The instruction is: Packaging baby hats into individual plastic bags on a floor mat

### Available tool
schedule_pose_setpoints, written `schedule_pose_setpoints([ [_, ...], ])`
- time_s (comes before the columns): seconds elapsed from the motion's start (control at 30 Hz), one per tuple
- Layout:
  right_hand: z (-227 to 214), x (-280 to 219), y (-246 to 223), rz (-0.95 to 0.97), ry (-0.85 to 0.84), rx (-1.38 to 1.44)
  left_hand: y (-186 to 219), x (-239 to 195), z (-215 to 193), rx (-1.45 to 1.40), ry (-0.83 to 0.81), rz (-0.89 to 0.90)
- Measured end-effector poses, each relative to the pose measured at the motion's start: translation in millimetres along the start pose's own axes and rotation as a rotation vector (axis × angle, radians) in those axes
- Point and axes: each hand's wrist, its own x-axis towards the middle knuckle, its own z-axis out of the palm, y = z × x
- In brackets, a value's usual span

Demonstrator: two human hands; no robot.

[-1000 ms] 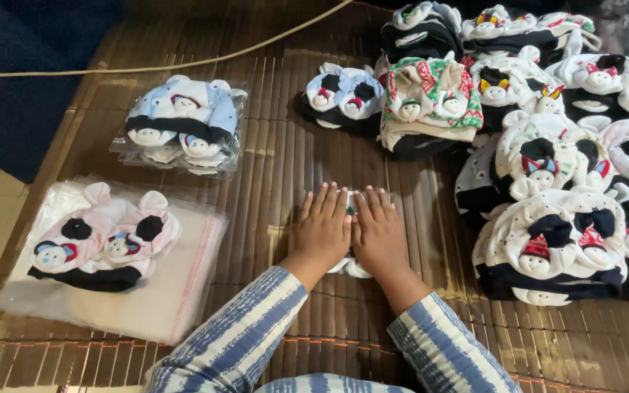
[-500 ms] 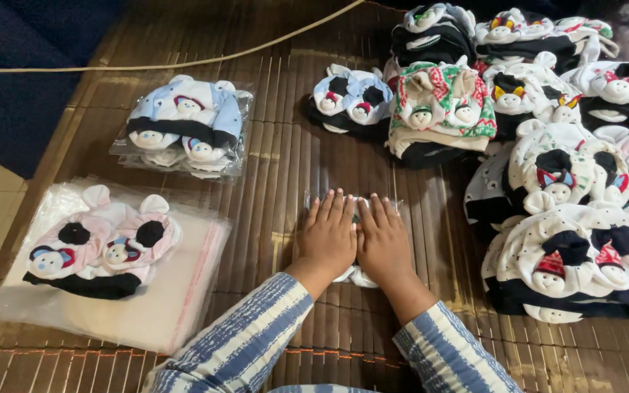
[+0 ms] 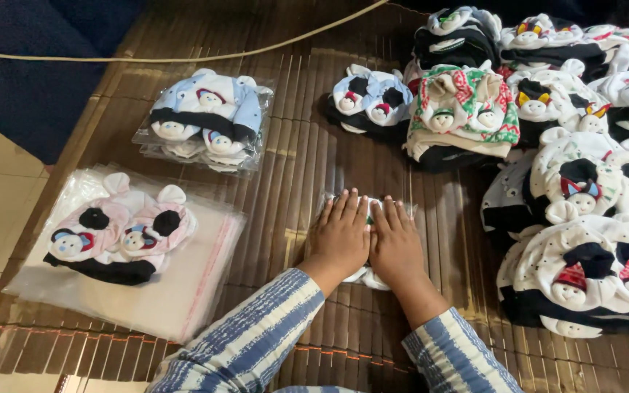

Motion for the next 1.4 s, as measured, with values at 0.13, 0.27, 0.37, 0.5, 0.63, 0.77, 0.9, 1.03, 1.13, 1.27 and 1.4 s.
schedule_pose_setpoints([
  [0.13,-2.0,-1.0,-1.1,0.018,-0.055,-0.005,1.3,-0.2,-0.5,-0.008,-0.059,-0.019],
  [0.27,-5.3,0.4,-2.7,0.047,-0.137,-0.031,2.3,0.3,1.0,-0.009,-0.095,-0.033],
  [0.37,-6.3,1.4,-2.9,0.069,-0.192,-0.017,1.8,-0.6,2.0,-0.002,-0.053,-0.020],
  [0.5,-7.1,2.1,-1.8,0.081,-0.210,0.023,0.3,1.4,-5.3,-0.012,-0.040,-0.023],
  [0.63,-10.3,1.6,1.8,0.096,-0.220,0.103,-6.2,4.5,-19.3,-0.116,-0.124,-0.037],
  [0.77,-16.8,5.3,4.8,0.163,-0.337,0.247,-15.0,7.1,-18.0,-0.215,-0.177,-0.074],
  [0.9,-11.1,7.0,14.5,0.207,-0.415,0.356,-25.1,6.8,-0.7,-0.345,-0.156,-0.148],
  [1.03,-0.6,7.5,28.7,0.249,-0.464,0.559,-33.5,7.5,9.8,-0.496,-0.104,-0.274],
  [1.13,-3.2,7.7,33.7,0.256,-0.443,0.726,-33.8,6.8,-20.5,-0.676,-0.002,-0.368],
  [1.27,-24.4,11.0,25.6,0.330,-0.351,0.998,-50.2,-4.0,-10.4,-0.871,0.100,-0.605],
  [1.4,-18.8,4.8,25.6,0.256,-0.254,0.941,-45.4,0.7,0.8,-0.885,0.142,-0.524],
])
